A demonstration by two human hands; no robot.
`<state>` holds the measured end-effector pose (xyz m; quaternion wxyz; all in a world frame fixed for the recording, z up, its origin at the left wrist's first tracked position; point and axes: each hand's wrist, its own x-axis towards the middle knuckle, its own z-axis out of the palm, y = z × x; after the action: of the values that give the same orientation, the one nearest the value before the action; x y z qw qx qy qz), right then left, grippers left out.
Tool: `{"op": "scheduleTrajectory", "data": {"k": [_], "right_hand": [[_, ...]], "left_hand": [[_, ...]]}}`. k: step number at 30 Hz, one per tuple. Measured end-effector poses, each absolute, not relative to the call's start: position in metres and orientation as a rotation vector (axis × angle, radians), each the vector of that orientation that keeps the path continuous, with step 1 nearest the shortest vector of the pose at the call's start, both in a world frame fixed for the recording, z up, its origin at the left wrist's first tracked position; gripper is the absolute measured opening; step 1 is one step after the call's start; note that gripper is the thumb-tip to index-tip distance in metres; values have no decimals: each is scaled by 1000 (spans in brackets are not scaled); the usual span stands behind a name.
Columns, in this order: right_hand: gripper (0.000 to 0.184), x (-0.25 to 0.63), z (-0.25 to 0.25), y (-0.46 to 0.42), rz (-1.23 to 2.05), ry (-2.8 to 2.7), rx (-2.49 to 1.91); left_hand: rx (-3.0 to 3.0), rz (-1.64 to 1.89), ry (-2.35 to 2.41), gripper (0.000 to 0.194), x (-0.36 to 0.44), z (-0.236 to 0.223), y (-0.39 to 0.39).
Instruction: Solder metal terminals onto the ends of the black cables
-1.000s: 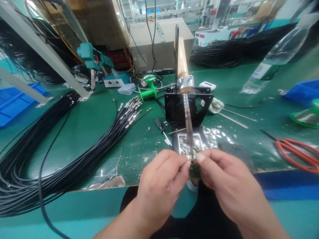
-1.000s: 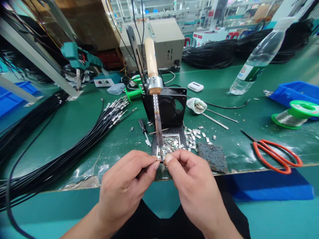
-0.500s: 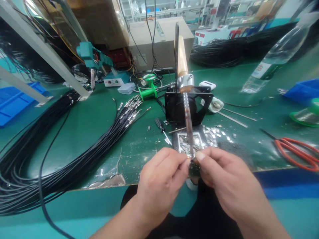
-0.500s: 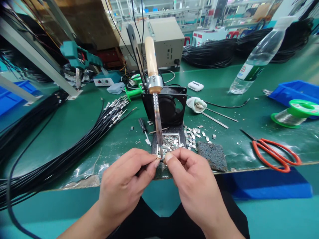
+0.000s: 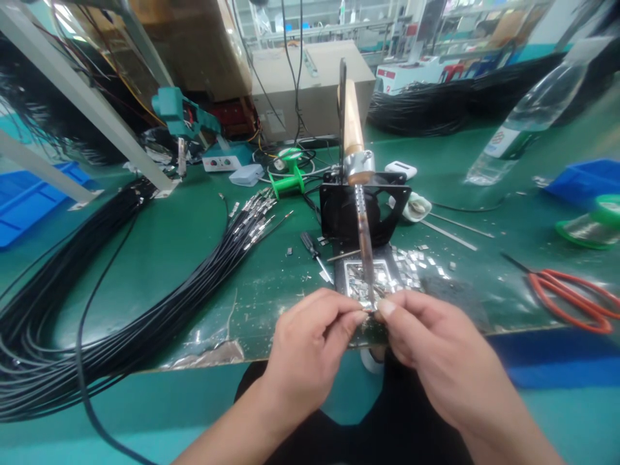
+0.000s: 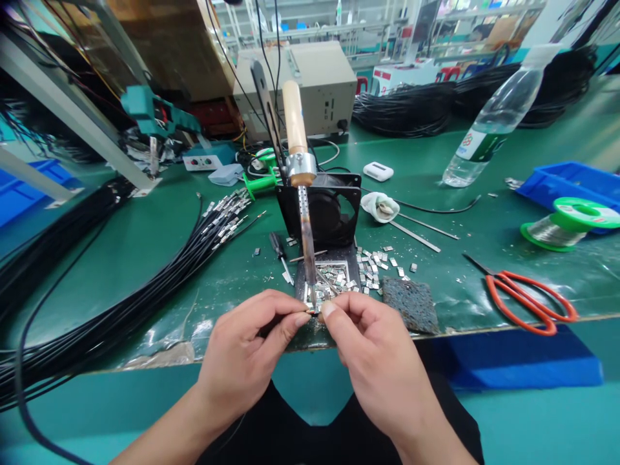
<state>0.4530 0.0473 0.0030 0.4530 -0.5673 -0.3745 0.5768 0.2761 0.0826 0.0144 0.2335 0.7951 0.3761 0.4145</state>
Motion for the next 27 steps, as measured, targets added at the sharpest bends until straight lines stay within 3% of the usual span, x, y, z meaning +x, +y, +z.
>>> {"op": "scheduleTrajectory", "data": {"k": [27], "right_hand": [[44, 454, 2, 50, 1416, -890, -1352]], "left_hand": [[2298, 1217, 982, 7, 277, 14, 85]]}}
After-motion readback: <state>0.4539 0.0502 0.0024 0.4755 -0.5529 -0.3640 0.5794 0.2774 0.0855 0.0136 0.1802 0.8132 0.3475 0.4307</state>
